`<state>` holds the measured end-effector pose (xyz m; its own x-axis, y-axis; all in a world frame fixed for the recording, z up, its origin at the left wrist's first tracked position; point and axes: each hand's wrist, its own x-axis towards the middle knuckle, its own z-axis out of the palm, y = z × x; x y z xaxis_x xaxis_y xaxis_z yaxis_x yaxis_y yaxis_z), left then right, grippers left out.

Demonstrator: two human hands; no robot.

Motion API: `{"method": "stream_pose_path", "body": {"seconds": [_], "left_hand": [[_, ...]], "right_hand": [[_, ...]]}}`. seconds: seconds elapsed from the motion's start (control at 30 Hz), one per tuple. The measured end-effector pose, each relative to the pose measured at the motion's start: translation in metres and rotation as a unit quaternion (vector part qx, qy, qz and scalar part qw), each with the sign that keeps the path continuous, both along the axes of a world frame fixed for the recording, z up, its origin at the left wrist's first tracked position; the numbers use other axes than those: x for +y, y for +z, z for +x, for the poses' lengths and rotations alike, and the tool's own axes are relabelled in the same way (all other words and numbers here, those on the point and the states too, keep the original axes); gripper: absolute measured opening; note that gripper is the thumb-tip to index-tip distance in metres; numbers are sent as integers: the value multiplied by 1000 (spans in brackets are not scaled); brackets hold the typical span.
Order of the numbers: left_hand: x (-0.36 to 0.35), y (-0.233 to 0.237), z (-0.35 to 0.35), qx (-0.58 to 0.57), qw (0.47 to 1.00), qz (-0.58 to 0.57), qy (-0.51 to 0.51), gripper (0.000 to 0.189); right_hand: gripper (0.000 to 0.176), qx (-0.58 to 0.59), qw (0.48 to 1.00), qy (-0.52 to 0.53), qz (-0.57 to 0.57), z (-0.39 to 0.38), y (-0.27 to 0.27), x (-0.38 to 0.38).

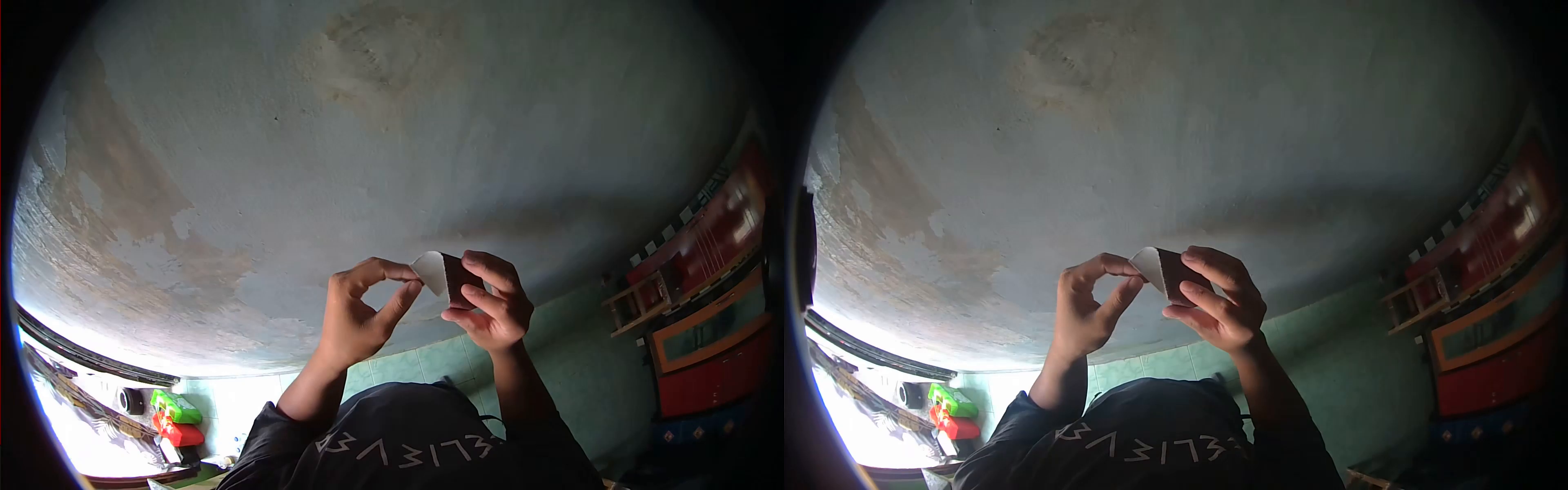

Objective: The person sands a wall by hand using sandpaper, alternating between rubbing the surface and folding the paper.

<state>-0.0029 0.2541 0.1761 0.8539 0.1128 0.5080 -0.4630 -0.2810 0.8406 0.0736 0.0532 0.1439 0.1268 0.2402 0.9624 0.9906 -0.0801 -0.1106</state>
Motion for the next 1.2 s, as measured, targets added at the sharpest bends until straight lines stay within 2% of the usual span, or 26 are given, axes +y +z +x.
{"method": "stream_pose_path", "body": {"seconds": [0.13, 0.27, 0.43, 0.57, 0.63, 0.73, 0.93, 1.2], "left_hand": [[3, -2, 8, -28, 999, 0, -18, 13], [-7, -2, 8, -9, 1000, -5, -14, 12], [-24, -7, 7, -7, 999, -22, -45, 13], [-29, -19, 8, 19, 979, -139, -150, 13], [-27, -22, 8, 45, 961, -191, -195, 12], [-25, -25, 12, 57, 953, -219, -201, 10], [-19, -30, 15, 58, 947, -226, -220, 9], [-23, -32, 19, 47, 967, -171, -181, 12]], "right_hand": [[46, -4, 1000, 3, -4, -2, 0, -5], [46, 8, 1000, 4, 14, -1, 0, -11], [52, 33, 995, -50, 79, -5, -2, -4], [54, 62, 991, -55, 105, -6, -9, -1], [47, 54, 993, -49, 93, -8, -4, -4], [35, 68, 994, -45, 78, -14, 0, -8], [30, 93, 993, -58, 51, -16, -3, -14], [27, 167, 982, -26, 79, -16, 2, -20]]}}
